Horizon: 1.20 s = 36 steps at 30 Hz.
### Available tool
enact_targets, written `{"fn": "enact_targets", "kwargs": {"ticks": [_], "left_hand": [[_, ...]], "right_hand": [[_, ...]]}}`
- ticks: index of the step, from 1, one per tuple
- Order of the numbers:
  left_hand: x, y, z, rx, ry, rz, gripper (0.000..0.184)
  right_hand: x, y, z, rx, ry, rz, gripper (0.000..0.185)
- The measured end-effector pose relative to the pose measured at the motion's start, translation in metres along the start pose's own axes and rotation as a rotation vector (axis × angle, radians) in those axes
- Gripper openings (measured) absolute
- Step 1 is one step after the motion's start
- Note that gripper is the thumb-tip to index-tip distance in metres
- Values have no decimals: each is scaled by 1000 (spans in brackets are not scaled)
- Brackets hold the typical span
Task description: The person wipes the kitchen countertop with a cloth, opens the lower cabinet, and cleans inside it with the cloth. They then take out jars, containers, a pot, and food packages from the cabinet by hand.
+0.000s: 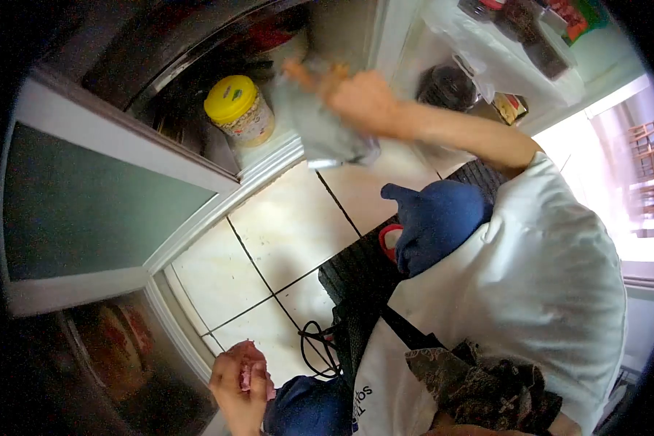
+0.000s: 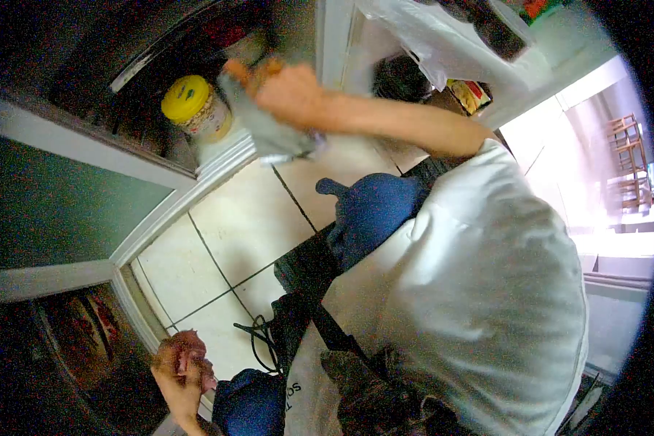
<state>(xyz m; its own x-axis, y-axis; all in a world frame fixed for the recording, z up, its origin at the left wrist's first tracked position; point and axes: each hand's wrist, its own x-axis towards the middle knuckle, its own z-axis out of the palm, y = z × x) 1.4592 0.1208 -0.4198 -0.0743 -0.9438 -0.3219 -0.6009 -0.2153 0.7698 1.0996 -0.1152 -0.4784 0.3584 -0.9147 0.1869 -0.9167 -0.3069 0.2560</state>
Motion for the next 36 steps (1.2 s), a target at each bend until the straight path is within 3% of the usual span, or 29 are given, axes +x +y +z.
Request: {"fn": "enact_targets", "kwargs": {"ticks": [1, 2, 4, 7, 10, 11, 12, 16, 20, 26, 28, 31, 36], "left_hand": [[3, -7, 5, 56, 28, 64, 35], [8, -6, 11, 111, 57, 130, 42], [12, 2, 15, 191, 0, 55, 61], [21, -1, 23, 162, 5, 62, 71], [26, 2, 31, -20, -12, 44, 80], [26, 5, 33, -101, -10, -5, 83], [27, 5, 35, -182, -5, -53, 86], [32, 2, 37, -193, 163, 18, 80], [32, -10, 32, -321, 261, -71, 71], [34, -24, 24, -260, 20, -273, 68], [31, -32, 31, -249, 218, -211, 63], [41, -20, 36, -441, 266, -141, 54], [51, -21, 35, -453, 437, -199, 45]], "right_hand": [[-8, -17, 10, -22, 11, -19, 82], [-16, -32, 18, 13, 54, -101, 69], [-22, -56, 26, 169, 294, -391, 50], [-18, -107, 15, 423, 555, -588, 46], [-16, -145, -22, 731, 518, -797, 52], [-14, -166, -19, 768, 545, -834, 39], [-10, -176, -29, 619, 240, -982, 23], [-4, -198, -27, 722, 348, -981, 20], [-10, -202, -23, 817, 435, -960, 18], [-11, -207, -20, 902, 519, -947, 16], [-12, -208, -19, 934, 549, -944, 15], [-16, -209, -17, 991, 605, -935, 14], [-29, -205, -11, 1146, 783, -898, 13]]}}
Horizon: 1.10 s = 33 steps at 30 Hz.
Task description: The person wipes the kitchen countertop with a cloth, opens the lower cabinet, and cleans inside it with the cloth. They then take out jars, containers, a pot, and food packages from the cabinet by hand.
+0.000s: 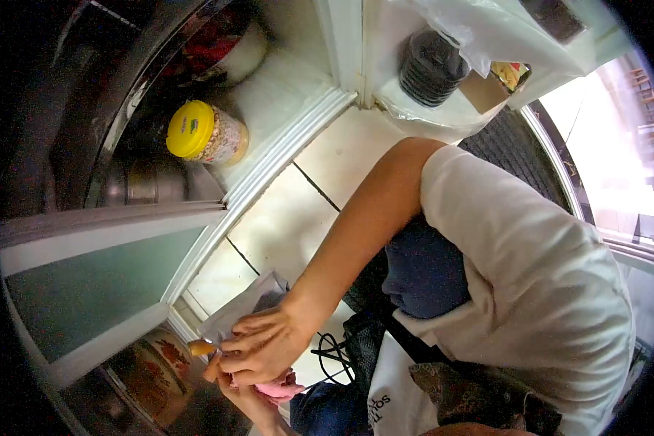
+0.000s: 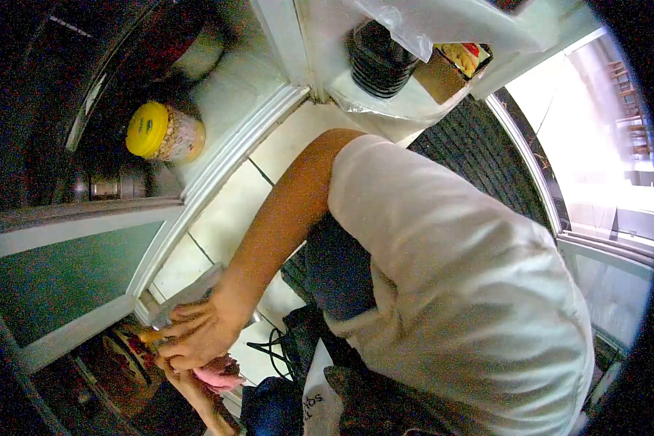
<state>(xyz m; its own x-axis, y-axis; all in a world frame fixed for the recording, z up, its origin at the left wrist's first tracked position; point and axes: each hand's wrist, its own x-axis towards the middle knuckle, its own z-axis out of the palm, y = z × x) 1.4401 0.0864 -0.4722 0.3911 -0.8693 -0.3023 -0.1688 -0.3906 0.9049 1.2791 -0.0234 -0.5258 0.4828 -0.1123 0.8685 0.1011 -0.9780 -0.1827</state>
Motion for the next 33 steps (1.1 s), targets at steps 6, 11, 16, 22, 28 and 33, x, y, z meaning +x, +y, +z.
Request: {"fn": "enact_targets", "kwargs": {"ticks": [6, 11, 16, 22, 28, 33], "left_hand": [[11, 7, 1, -25, 47, -94, 46], [11, 15, -6, 31, 160, -130, 36], [18, 3, -40, 123, 288, -47, 29], [27, -46, -69, 461, 450, 571, 38], [40, -46, -60, 709, 392, 656, 38], [44, -51, -51, 822, 436, 699, 32]], "right_hand": [[-48, -10, -10, -53, -374, -14, 16], [-133, 115, -37, -248, -227, 818, 20], [-203, 213, -143, -919, -79, 1440, 27], [-249, 251, -158, -1011, -115, 1609, 26], [-256, 268, -159, -1048, -37, 1624, 21], [-249, 259, -173, -1205, -204, 1364, 18]]}}
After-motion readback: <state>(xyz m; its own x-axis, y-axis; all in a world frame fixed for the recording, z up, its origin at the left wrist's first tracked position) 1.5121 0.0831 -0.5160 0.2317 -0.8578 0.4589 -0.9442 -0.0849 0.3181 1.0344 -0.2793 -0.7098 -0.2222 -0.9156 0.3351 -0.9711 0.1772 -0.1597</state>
